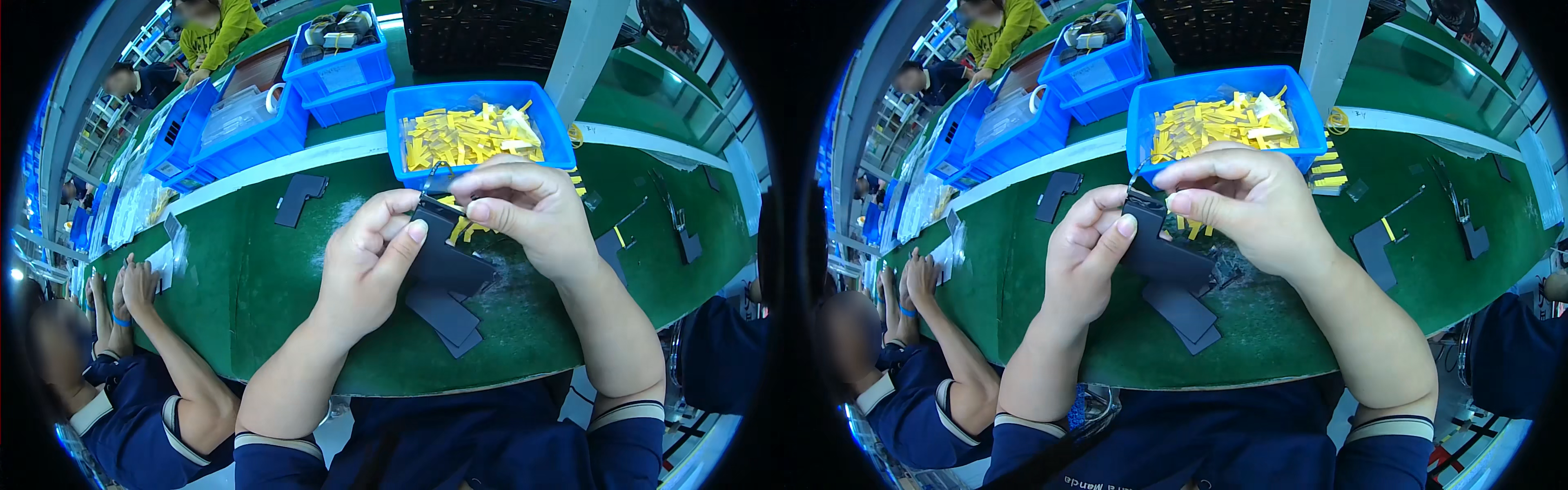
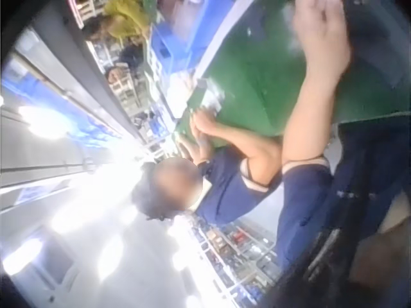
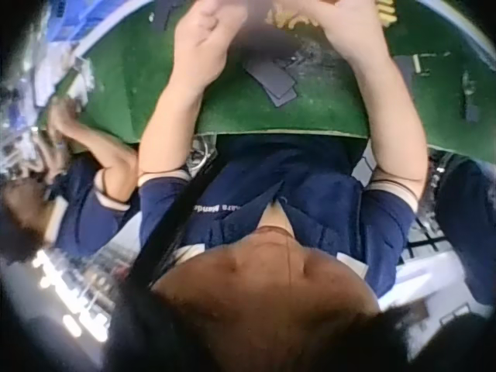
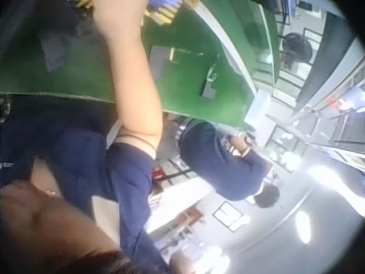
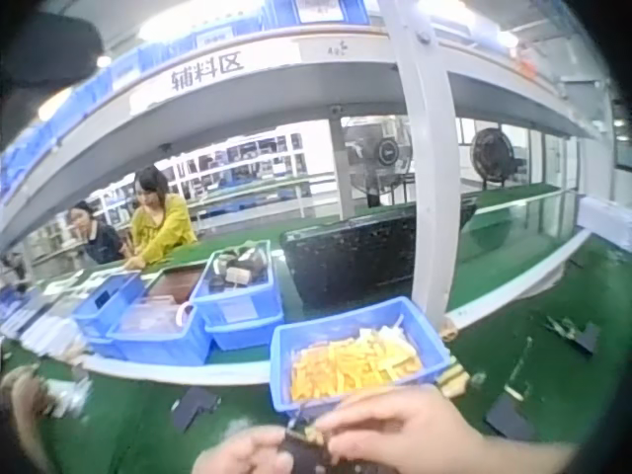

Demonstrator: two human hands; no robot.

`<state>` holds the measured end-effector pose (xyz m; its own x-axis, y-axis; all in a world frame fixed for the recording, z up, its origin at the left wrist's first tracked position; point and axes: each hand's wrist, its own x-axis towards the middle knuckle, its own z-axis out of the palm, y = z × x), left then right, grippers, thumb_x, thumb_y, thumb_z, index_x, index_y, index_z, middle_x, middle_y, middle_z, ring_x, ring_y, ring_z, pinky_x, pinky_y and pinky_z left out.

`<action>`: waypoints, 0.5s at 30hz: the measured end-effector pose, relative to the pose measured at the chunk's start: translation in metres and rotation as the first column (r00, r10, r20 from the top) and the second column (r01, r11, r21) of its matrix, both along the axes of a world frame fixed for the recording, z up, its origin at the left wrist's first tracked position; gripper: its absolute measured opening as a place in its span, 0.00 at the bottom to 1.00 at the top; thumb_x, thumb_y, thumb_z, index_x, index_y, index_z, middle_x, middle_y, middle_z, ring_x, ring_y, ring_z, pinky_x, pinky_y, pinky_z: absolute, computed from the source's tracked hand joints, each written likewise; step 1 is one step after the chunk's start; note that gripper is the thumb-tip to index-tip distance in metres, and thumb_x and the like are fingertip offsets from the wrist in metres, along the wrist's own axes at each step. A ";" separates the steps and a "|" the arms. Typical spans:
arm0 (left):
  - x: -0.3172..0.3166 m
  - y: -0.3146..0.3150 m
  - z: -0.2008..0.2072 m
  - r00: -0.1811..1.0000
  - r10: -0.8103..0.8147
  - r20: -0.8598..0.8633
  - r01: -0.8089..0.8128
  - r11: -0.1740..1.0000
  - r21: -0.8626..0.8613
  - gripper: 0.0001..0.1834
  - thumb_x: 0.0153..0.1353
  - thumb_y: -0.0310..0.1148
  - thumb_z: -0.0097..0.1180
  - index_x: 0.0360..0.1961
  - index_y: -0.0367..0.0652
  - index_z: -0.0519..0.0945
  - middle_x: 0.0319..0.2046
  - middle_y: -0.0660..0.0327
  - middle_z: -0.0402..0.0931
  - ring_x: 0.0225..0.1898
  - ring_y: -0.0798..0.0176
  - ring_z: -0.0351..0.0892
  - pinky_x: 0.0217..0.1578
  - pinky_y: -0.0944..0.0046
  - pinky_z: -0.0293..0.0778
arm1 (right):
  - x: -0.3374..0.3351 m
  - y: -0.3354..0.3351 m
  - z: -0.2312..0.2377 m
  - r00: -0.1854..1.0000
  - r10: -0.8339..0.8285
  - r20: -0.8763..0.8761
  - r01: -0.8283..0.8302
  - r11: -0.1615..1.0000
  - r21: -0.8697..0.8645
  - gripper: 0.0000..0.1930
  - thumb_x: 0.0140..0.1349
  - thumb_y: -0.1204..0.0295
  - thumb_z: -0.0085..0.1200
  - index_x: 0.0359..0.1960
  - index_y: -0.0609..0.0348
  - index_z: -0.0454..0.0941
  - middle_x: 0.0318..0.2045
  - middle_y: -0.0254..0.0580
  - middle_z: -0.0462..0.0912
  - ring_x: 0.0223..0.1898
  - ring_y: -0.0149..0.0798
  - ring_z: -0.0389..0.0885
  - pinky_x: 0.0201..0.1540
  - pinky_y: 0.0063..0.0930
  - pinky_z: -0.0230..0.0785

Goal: The person sits at a green workbench in a factory setting, repeatedly picking up small black rectangular components and yellow strips. They peel the backing off the yellow strips and apply them to the edges of the black components by hand. The person handles the items one at a time, placing the finished units on the table.

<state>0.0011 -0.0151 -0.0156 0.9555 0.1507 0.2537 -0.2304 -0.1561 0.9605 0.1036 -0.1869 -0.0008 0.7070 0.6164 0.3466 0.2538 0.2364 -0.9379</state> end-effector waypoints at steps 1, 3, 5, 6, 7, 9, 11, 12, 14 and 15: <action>0.000 0.000 0.000 0.996 0.079 0.039 -0.085 0.977 0.193 0.12 0.63 0.26 0.52 0.46 0.35 0.71 0.28 0.59 0.80 0.31 0.70 0.79 0.34 0.69 0.73 | -0.001 0.002 0.001 0.992 -0.049 0.121 0.051 0.999 -0.017 0.09 0.53 0.78 0.60 0.37 0.63 0.83 0.32 0.39 0.82 0.35 0.32 0.80 0.40 0.24 0.72; -0.001 -0.005 0.007 0.989 0.103 0.106 -0.135 0.927 0.351 0.11 0.61 0.25 0.54 0.45 0.36 0.72 0.25 0.57 0.79 0.26 0.66 0.79 0.29 0.68 0.72 | -0.004 0.004 0.004 0.870 -0.169 0.464 0.211 0.977 -0.039 0.08 0.49 0.78 0.58 0.33 0.63 0.83 0.30 0.43 0.82 0.36 0.40 0.81 0.40 0.31 0.72; -0.004 -0.007 0.011 0.987 0.071 0.145 -0.136 0.851 0.508 0.13 0.61 0.24 0.54 0.47 0.36 0.72 0.24 0.61 0.79 0.25 0.71 0.73 0.30 0.71 0.68 | -0.005 0.002 0.003 0.777 -0.150 0.611 0.248 0.966 -0.078 0.07 0.48 0.79 0.58 0.31 0.63 0.82 0.29 0.45 0.82 0.35 0.43 0.81 0.41 0.33 0.72; -0.004 -0.008 0.010 0.986 0.068 0.153 -0.137 0.853 0.503 0.13 0.60 0.24 0.54 0.46 0.36 0.72 0.24 0.61 0.79 0.24 0.71 0.73 0.30 0.71 0.68 | -0.005 0.001 0.003 0.722 -0.135 0.678 0.267 0.959 -0.093 0.07 0.48 0.79 0.58 0.31 0.63 0.82 0.28 0.45 0.82 0.35 0.44 0.81 0.41 0.34 0.72; -0.004 -0.010 0.009 0.985 0.065 0.160 -0.137 0.856 0.499 0.12 0.60 0.24 0.54 0.46 0.37 0.72 0.23 0.61 0.78 0.24 0.70 0.73 0.30 0.71 0.68 | -0.004 0.001 0.002 0.678 -0.148 0.720 0.287 0.955 -0.074 0.07 0.46 0.79 0.59 0.29 0.63 0.82 0.26 0.46 0.81 0.34 0.45 0.81 0.40 0.35 0.73; -0.004 -0.012 0.009 0.985 0.065 0.162 -0.138 0.857 0.496 0.12 0.60 0.25 0.54 0.45 0.37 0.72 0.23 0.60 0.78 0.23 0.70 0.73 0.29 0.71 0.68 | -0.004 0.000 0.004 0.675 -0.139 0.724 0.292 0.952 -0.090 0.06 0.46 0.79 0.60 0.28 0.63 0.82 0.27 0.46 0.82 0.33 0.44 0.81 0.42 0.36 0.73; -0.005 -0.013 0.011 0.986 0.071 0.150 -0.138 0.855 0.500 0.12 0.60 0.25 0.54 0.45 0.37 0.72 0.22 0.60 0.78 0.23 0.69 0.73 0.29 0.70 0.69 | -0.005 0.000 0.004 0.663 -0.131 0.737 0.307 0.946 -0.108 0.06 0.46 0.79 0.60 0.28 0.63 0.82 0.27 0.45 0.81 0.33 0.44 0.80 0.44 0.38 0.72; -0.005 -0.013 0.011 0.989 0.076 0.131 -0.131 0.860 0.493 0.12 0.60 0.24 0.54 0.45 0.37 0.72 0.22 0.61 0.77 0.23 0.70 0.73 0.29 0.71 0.68 | -0.005 0.000 0.003 0.651 -0.126 0.748 0.316 0.941 -0.117 0.06 0.45 0.79 0.60 0.28 0.63 0.82 0.26 0.45 0.81 0.33 0.44 0.80 0.45 0.39 0.72; -0.006 -0.013 0.011 0.992 0.085 0.092 -0.118 0.871 0.477 0.12 0.61 0.24 0.54 0.46 0.37 0.72 0.23 0.64 0.77 0.24 0.73 0.72 0.28 0.72 0.67 | -0.009 0.001 0.002 0.580 -0.136 0.803 0.383 0.916 -0.121 0.07 0.44 0.79 0.60 0.28 0.63 0.81 0.26 0.44 0.79 0.34 0.45 0.79 0.48 0.42 0.70; -0.005 -0.015 0.011 0.997 0.081 0.008 -0.078 0.917 0.392 0.12 0.61 0.24 0.54 0.46 0.38 0.72 0.23 0.65 0.77 0.24 0.74 0.71 0.28 0.73 0.66 | -0.014 0.002 0.003 0.516 -0.149 0.844 0.441 0.891 -0.112 0.07 0.44 0.79 0.60 0.28 0.63 0.80 0.25 0.44 0.78 0.34 0.45 0.79 0.49 0.43 0.70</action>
<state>-0.0040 -0.0297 -0.0047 0.9468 0.1162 0.3002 -0.1942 -0.5375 0.8206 0.0899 -0.1853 0.0024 0.3815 0.5926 0.7095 0.9242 -0.2302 -0.3047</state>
